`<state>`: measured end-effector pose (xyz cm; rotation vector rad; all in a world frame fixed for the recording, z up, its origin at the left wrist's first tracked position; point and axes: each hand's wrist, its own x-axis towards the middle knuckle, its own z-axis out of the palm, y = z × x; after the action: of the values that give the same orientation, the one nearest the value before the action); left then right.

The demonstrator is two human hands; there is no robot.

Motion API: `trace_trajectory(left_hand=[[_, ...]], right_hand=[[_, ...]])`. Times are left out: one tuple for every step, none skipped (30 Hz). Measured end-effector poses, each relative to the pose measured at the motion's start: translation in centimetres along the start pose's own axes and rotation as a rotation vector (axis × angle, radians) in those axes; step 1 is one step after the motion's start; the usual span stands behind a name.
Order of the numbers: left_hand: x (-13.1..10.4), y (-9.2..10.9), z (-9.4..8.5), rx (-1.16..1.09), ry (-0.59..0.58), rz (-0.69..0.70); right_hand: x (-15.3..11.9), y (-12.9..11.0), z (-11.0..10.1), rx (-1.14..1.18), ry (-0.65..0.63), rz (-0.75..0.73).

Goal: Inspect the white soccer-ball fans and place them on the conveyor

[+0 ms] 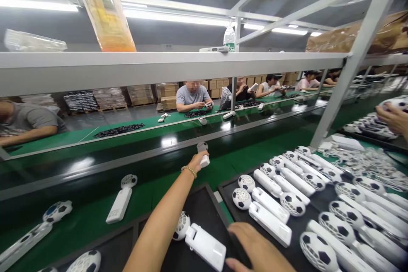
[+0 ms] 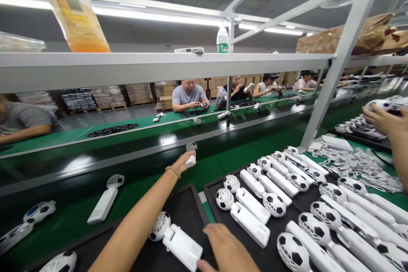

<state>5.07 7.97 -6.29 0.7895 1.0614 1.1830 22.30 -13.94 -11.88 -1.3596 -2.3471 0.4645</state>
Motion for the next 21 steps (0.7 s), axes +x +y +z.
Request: trace_trajectory(left_hand=[[-0.7,0.5,0.5,-0.02,-0.025,-0.013],[-1.6,1.1,0.9,-0.035,-0.052,-0.012],[-2.8,1.9,1.1,-0.054,-0.082,0.006],[-4.4,2.7,1.1,-0.079,-0.115,0.038],[-6.1,3.5,1.0,-0.105,-0.145,0.082],[-8.0,4.3,0.7,-0.126,-0.172,0.136],[-9.9,5.0,0.2,-0.139,-0.195,0.185],[-11.7,5.5,-0.3,-0.143,-0.211,0.224],[-13.3,5.9,-0.8,-0.136,-0.226,0.263],[-14.5,6.0,-1.2,-0.119,-0.212,0.29],[-15.4,6.0,-1.6,-0.111,-0.181,0.296],[-16.0,5.9,-1.8,-0.113,-0.142,0.289],[-16.2,5.7,-1.9,-0.134,-0.1,0.274],[-16.1,5.4,-1.9,-0.179,-0.064,0.254],[-15.9,5.2,-1.8,-0.24,-0.034,0.233],[-15.6,5.1,-1.7,-0.311,-0.012,0.206],[-15.3,5.0,-1.5,-0.38,0.002,0.177],[-14.9,4.9,-1.3,-0.434,0.011,0.141],[-14.6,4.8,-1.1,-0.465,0.012,0.097],[-14.4,4.8,-0.9,-0.475,-0.001,0.054],[-14.3,4.7,-0.7,-0.467,-0.025,0.017]], right_hand=[[1.6,-1.8,1.0,0.085,-0.09,0.002],[3.0,-3.3,2.2,0.147,-0.121,0.016],[4.2,-4.4,3.4,0.185,-0.147,0.052],[5.2,-5.3,4.7,0.219,-0.171,0.096],[6.1,-5.8,5.7,0.262,-0.181,0.15],[6.8,-6.0,6.5,0.309,-0.198,0.2],[7.4,-6.0,7.0,0.364,-0.214,0.242],[8.0,-5.8,7.2,0.426,-0.234,0.278],[8.4,-5.5,7.0,0.493,-0.262,0.304],[8.9,-5.0,6.6,0.565,-0.289,0.326],[9.3,-4.5,6.0,0.652,-0.304,0.35],[9.6,-3.9,5.2,0.749,-0.308,0.378],[9.9,-3.4,4.3,0.847,-0.299,0.404],[10.1,-2.8,3.3,0.938,-0.277,0.427],[10.3,-2.2,2.2,1.01,-0.243,0.443],[10.3,-1.7,1.0,1.082,-0.199,0.459],[10.3,-1.2,-0.2,1.169,-0.147,0.478],[10.2,-0.8,-1.3,1.276,-0.085,0.494],[10.1,-0.4,-2.4,1.407,-0.009,0.506],[9.9,-0.1,-3.4,1.557,0.066,0.514],[9.7,0.1,-4.3,1.703,0.13,0.522]])
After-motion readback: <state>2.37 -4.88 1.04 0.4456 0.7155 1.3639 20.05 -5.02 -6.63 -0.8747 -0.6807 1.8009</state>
